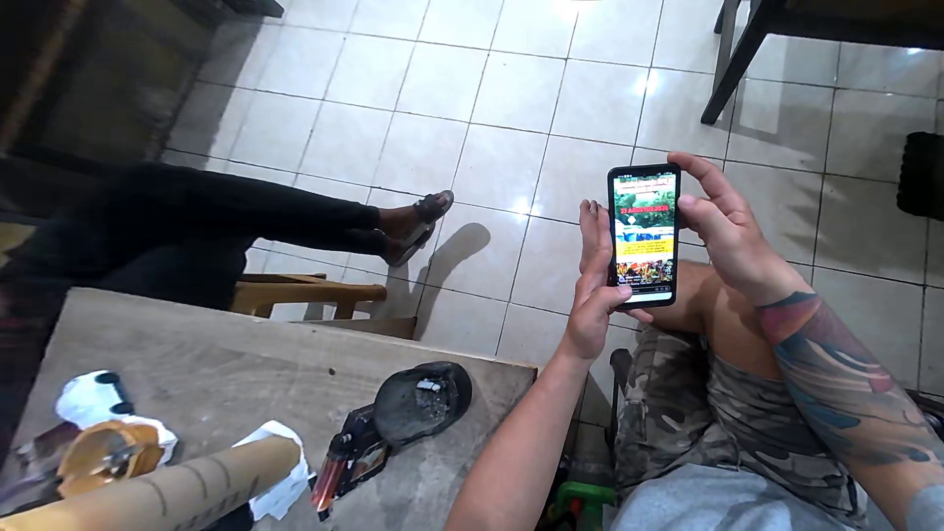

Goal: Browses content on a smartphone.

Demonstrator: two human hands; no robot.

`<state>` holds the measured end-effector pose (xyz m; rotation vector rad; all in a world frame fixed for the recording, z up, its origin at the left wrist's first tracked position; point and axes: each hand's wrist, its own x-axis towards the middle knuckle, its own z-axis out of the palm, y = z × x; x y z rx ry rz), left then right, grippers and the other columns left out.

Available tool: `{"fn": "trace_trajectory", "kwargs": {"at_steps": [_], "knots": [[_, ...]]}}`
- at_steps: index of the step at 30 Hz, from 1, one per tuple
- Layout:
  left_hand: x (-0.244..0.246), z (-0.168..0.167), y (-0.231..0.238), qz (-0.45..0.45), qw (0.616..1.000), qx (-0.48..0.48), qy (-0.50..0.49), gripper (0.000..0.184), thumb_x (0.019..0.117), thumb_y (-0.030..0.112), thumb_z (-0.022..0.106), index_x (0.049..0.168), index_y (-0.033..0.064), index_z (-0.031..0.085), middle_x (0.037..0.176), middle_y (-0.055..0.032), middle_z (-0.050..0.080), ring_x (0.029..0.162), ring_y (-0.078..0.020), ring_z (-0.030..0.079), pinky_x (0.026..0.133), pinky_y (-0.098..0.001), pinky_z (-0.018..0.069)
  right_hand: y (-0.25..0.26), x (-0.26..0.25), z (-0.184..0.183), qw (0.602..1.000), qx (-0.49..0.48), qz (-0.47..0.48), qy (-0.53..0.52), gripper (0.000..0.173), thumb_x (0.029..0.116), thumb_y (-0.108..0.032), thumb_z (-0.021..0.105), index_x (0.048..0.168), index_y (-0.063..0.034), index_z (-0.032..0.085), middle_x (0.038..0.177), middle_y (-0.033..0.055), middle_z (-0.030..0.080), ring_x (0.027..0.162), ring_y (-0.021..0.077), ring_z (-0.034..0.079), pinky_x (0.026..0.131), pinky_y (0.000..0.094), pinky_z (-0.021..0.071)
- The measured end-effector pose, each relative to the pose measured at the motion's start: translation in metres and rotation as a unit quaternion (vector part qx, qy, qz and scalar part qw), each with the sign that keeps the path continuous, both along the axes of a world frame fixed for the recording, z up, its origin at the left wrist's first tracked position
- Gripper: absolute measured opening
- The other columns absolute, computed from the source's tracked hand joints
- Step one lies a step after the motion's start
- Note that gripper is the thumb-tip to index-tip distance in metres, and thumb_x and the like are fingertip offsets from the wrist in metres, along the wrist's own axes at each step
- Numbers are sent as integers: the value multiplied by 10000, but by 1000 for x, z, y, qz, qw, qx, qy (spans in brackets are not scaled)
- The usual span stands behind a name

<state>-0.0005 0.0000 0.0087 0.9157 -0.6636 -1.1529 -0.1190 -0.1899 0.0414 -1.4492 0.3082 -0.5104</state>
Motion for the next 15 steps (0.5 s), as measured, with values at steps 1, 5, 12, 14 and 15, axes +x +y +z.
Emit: {"fn": "trace_trajectory", "kwargs": {"at_steps": [1,5,12,14,15], "knots": [[0,0,0,-1,1000,-1,0,832,941,175,464,1643,379,67,1549,-129,404,1032,-294,677,561,-459,614,0,0,0,1000,0,0,1,496,1088,-158,370,1575,-94,304,1181,167,695,1021,259,715,911,420,608],[0,0,0,1,1000,2,1,834,944,173,470,1642,388,67,1557,-126,398,1028,-292,679,562,-458,614,2,-1,2,1000,4,-3,3,496,1088,-152,375,1575,-92,304,1187,169,690,1025,262,712,920,428,605],[0,0,0,-1,1000,-3,0,825,939,145,451,1643,381,90,1553,-124,405,1014,-284,682,556,-452,613,2,-2,3,1000,-5,-4,8,499,1086,-167,388,1573,-94,309,1191,167,694,1044,272,713,919,434,608],[0,0,0,-1,1000,-1,-4,834,940,153,457,1643,384,72,1552,-126,403,1010,-288,684,555,-457,614,2,-2,4,1000,-4,-4,8,497,1088,-168,389,1574,-99,310,1197,168,691,1049,274,711,923,434,607],[-1,0,0,0,1000,-2,-6,836,940,157,457,1643,383,67,1555,-127,398,1011,-291,683,556,-459,614,2,-2,4,1000,-4,-4,8,498,1086,-169,389,1573,-99,310,1195,168,691,1048,273,710,923,433,605]]}}
